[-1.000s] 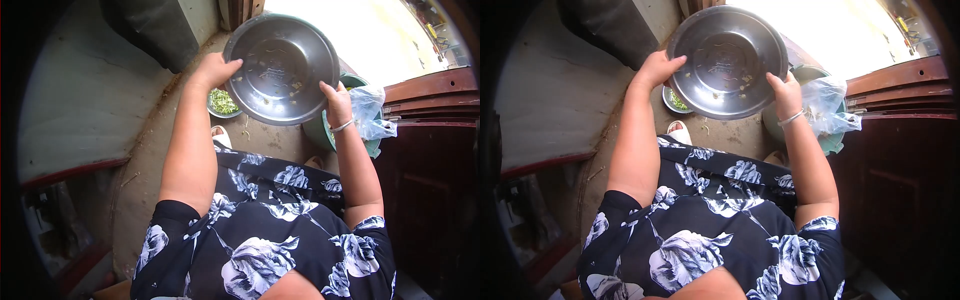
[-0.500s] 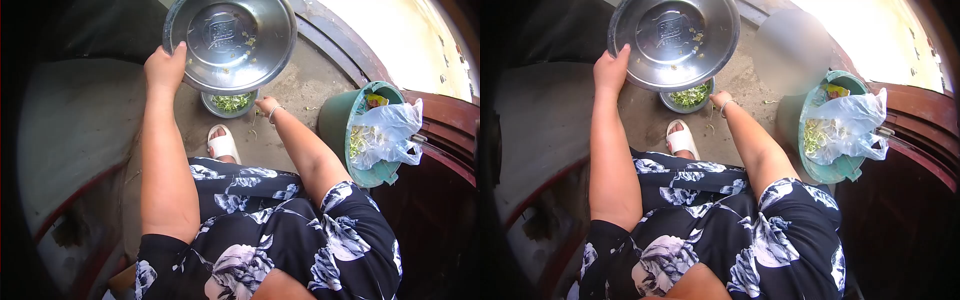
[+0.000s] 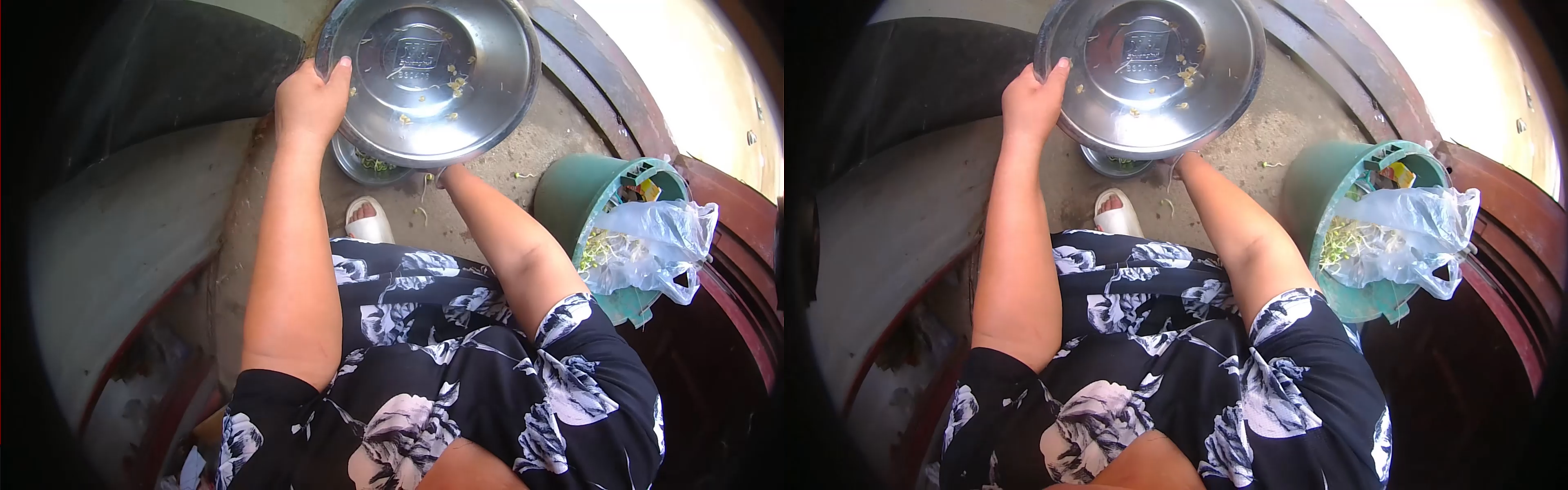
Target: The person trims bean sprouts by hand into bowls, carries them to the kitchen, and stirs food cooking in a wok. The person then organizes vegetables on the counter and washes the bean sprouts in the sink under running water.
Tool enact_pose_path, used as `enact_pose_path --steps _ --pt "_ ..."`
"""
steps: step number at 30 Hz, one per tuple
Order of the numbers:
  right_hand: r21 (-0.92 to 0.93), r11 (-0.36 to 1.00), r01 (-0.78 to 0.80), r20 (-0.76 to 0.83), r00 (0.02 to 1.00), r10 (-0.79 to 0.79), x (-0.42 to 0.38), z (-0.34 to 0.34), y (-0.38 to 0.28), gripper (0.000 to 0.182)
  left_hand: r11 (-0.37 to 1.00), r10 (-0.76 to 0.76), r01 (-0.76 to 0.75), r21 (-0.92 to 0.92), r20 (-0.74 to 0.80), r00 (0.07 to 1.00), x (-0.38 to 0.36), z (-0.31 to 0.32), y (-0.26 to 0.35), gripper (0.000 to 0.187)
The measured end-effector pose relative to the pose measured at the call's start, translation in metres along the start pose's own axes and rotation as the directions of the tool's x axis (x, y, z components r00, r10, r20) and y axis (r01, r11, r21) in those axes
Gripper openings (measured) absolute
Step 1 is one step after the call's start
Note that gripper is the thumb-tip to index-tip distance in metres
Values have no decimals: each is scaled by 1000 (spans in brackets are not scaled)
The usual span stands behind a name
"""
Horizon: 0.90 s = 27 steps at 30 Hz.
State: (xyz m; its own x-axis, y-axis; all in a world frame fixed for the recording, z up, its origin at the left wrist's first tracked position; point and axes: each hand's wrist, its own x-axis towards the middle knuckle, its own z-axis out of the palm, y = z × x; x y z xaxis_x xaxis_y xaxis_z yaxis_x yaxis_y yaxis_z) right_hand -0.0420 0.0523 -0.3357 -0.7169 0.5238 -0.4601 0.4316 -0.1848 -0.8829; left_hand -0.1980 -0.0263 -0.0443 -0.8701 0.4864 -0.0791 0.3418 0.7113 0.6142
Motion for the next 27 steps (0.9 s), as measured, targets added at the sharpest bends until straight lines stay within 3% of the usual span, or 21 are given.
enact_pose_path --steps 4,6,7,10,12,13,14,15,17,19,20,22,27 --pt "42 995 86 -41 996 -85 -21 -32 -24 38 997 -40 34 -76 -69 997 0 5 0 39" --pt "-57 925 -375 -71 926 371 -58 -60 -89 31 996 -25 16 -86 -106 994 -3 9 -4 38" --pt "131 925 -358 -99 923 371 -69 -67 -87 32 991 -14 -9 -131 -171 985 -6 9 -6 36" --pt "133 905 -405 -183 887 424 -109 -95 -106 39 972 -31 -46 -230 -320 947 -21 5 -20 32" --pt "105 893 -438 -258 855 450 -137 -111 -122 40 966 -64 -25 -256 -334 940 -42 -3 -39 36" --pt "-51 910 -412 -266 884 385 -156 -120 -144 43 963 -108 9 -268 -355 928 -58 -9 -47 36" --pt "-14 899 -439 -231 876 424 -163 -132 -127 43 959 -150 43 -279 -377 914 -73 -15 -53 37" --pt "-5 876 -483 -224 854 469 -176 -137 -150 42 951 -215 102 -292 -385 898 -85 -22 -61 37" --pt "-9 859 -512 -204 842 500 -205 -144 -192 41 938 -283 161 -307 -411 866 -111 -45 -61 37" --pt "-55 847 -528 -195 838 510 -227 -147 -219 38 923 -382 332 -194 -360 851 -133 -83 -61 37" --pt "92 877 -471 -182 858 480 -237 -146 -220 38 920 -391 339 -197 -383 837 -142 -102 -66 37" --pt "77 849 -523 -159 834 528 -249 -144 -245 37 891 -452 432 -138 -327 830 -157 -140 -75 36" --pt "84 885 -458 -56 885 463 -274 -130 -333 40 857 -497 437 -274 -214 841 -192 -259 -66 40"
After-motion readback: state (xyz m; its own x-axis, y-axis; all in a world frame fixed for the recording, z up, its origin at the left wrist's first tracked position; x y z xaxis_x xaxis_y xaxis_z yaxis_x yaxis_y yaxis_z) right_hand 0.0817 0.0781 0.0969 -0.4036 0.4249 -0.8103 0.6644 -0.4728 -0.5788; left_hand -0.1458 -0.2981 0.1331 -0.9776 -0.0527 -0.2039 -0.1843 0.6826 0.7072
